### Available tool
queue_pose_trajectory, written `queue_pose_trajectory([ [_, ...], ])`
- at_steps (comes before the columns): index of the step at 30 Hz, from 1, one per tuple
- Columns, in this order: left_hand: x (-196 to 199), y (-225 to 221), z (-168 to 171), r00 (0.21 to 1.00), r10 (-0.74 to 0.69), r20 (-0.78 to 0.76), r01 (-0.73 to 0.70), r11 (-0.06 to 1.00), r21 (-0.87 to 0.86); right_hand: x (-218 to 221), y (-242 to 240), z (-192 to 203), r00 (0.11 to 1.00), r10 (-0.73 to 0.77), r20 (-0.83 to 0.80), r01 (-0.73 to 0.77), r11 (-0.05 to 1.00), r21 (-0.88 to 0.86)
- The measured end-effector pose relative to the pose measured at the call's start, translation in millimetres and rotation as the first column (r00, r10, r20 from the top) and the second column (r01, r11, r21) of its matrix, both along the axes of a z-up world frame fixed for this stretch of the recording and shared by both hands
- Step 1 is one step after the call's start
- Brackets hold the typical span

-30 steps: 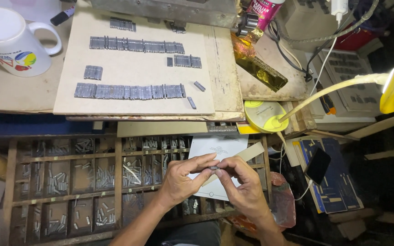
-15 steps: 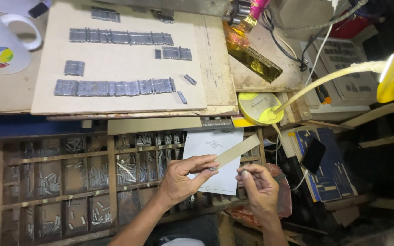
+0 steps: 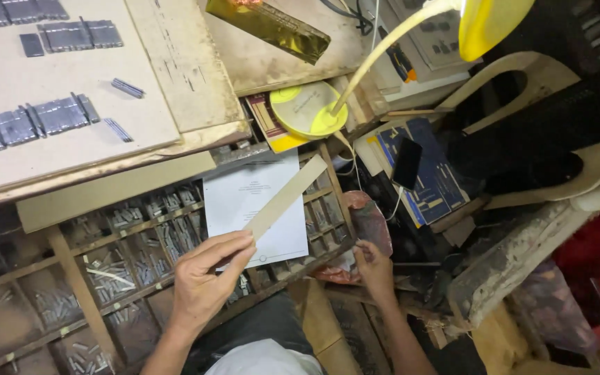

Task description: Sorting individual metal type pieces into a wooden type case tray at a prepress station.

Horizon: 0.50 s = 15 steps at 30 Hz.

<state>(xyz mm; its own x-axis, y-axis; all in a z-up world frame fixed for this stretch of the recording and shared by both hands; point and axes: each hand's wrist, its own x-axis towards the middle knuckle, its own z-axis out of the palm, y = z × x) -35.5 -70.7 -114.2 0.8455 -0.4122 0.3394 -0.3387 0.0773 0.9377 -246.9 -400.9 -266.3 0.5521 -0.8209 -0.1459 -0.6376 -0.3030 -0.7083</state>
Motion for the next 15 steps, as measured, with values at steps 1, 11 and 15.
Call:
queue_pose_trajectory([
  [1, -3.0, -0.6, 0.6, 1.000, -0.029, -0.010, 0.029, 1.000, -0.002, 3.5, -5.8, -8.0, 0.999, 0.028, 0.039, -0.026, 0.998, -0.061],
  [11, -16.1, -10.6, -10.9, 1.000, -0.019, 0.021, 0.019, 1.000, -0.009, 49.9, 35.9, 73.8, 0.989, 0.017, 0.146, -0.015, 1.000, -0.012],
  [15, -19.1, -12.0, -10.6, 0.993, -0.050, -0.109, 0.047, 0.999, -0.023, 62.2, 90.4, 125.7, 0.948, 0.220, 0.230, -0.228, 0.974, 0.008],
])
